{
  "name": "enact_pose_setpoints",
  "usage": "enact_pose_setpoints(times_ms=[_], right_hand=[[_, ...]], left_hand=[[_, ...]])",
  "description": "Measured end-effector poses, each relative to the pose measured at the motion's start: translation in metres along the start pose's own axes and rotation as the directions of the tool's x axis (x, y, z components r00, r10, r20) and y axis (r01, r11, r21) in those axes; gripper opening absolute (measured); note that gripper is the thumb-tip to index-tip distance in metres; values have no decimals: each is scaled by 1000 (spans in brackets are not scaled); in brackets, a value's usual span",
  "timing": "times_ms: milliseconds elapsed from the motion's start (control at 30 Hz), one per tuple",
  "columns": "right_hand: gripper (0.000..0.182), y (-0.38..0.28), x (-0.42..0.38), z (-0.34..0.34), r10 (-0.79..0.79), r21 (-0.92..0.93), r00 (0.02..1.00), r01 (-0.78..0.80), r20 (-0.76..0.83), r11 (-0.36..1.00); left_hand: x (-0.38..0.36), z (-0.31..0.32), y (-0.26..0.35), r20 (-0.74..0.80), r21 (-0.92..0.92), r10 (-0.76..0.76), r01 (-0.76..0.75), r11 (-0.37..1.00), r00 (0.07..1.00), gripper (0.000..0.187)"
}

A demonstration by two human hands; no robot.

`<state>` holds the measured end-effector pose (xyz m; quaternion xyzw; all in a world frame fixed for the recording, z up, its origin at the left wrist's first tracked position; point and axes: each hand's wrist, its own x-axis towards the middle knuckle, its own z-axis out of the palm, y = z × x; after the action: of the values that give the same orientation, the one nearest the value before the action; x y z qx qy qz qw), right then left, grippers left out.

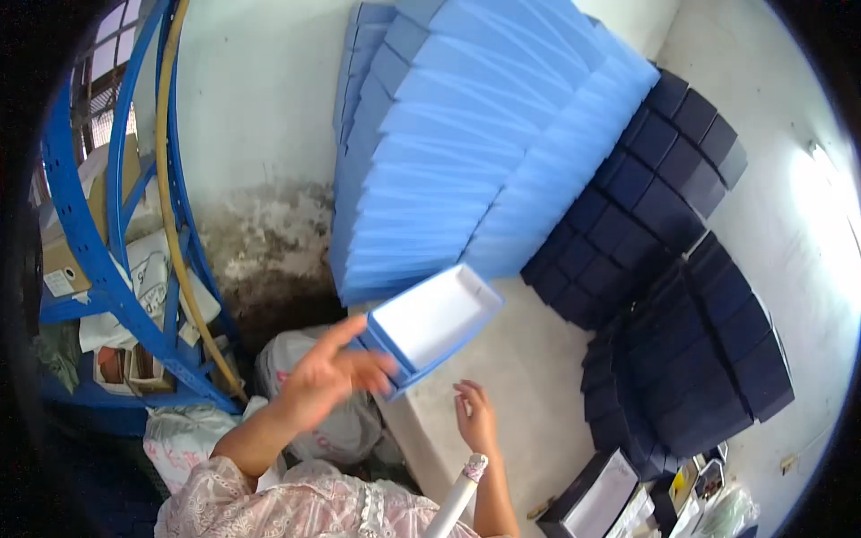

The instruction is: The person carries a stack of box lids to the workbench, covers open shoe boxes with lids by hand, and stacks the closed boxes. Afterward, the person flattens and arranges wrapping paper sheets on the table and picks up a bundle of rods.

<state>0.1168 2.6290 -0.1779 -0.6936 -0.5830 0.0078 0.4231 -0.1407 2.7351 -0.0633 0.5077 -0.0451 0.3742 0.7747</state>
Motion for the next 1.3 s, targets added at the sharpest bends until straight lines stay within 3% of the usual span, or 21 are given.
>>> enact_pose_setpoints(times_ms=[100,200,267,300,333,400,433,467,533,567,600,633,700,800,833,933,1000,1033,1067,1133,1300], right_hand=[[31,22,46,-17,120,-26,983,-124,-137,992],[35,21,87,-26,220,133,944,-192,-245,972],[41,34,121,-35,72,31,980,-68,-183,997],[44,28,148,-48,-111,-77,975,98,-194,992],[46,17,181,-63,-293,-183,937,259,-189,948],[50,-25,254,-103,-424,-343,869,328,-257,880],[49,-81,284,-116,-381,-154,852,348,-359,925],[48,-109,317,-140,-511,-347,781,396,-359,850],[50,-164,377,-169,-655,-396,616,521,-439,756],[50,-213,378,-167,-641,-481,602,432,-475,763],[50,-248,379,-161,-667,-550,542,391,-511,738],[49,-265,396,-166,-841,-683,347,492,-415,540],[50,-301,406,-150,-679,-479,486,482,-550,733],[48,-299,455,-145,-685,-425,503,543,-527,725],[47,-300,471,-148,-696,-414,500,565,-516,714],[44,-311,481,-156,-695,-371,502,600,-515,709],[41,-325,470,-153,-617,-281,532,580,-580,765],[75,-338,453,-148,-566,-218,667,534,-485,817],[69,-333,461,-162,-622,-300,589,556,-516,775],[57,-311,480,-201,-718,-461,434,560,-544,688],[49,-334,434,-173,-592,-212,526,612,-611,762]], left_hand=[[38,-112,-32,-469,255,2,133,958,883,60],[46,-222,-69,-723,126,-116,294,947,681,65],[50,-281,-104,-803,-50,-222,309,950,553,65],[52,-299,-119,-826,-140,-282,307,942,488,64],[54,-308,-129,-835,-170,-322,348,922,447,66],[60,-324,-144,-843,-223,-395,430,875,366,70],[67,-343,-165,-815,-281,-448,426,860,367,71],[71,-359,-180,-785,-340,-501,423,840,365,72],[91,-353,-180,-742,-329,-506,420,846,439,69],[98,-355,-183,-675,-340,-496,366,866,546,68],[109,-334,-163,-679,-315,-484,376,871,552,70],[115,-338,-166,-658,-348,-498,359,866,565,74],[123,-350,-164,-638,-411,-568,394,822,520,68],[121,-347,-163,-614,-485,-613,376,790,497,68],[118,-377,-191,-557,-490,-651,428,759,515,71],[127,-392,-205,-481,-662,-645,236,712,594,75],[115,-386,-210,-468,-611,-581,231,757,666,80],[105,-381,-213,-422,-608,-525,199,768,739,82],[94,-374,-215,-371,-611,-468,169,773,802,84],[63,-331,-179,-358,-668,-477,137,731,802,86],[44,-345,-188,-265,-710,-539,217,670,799,91]])
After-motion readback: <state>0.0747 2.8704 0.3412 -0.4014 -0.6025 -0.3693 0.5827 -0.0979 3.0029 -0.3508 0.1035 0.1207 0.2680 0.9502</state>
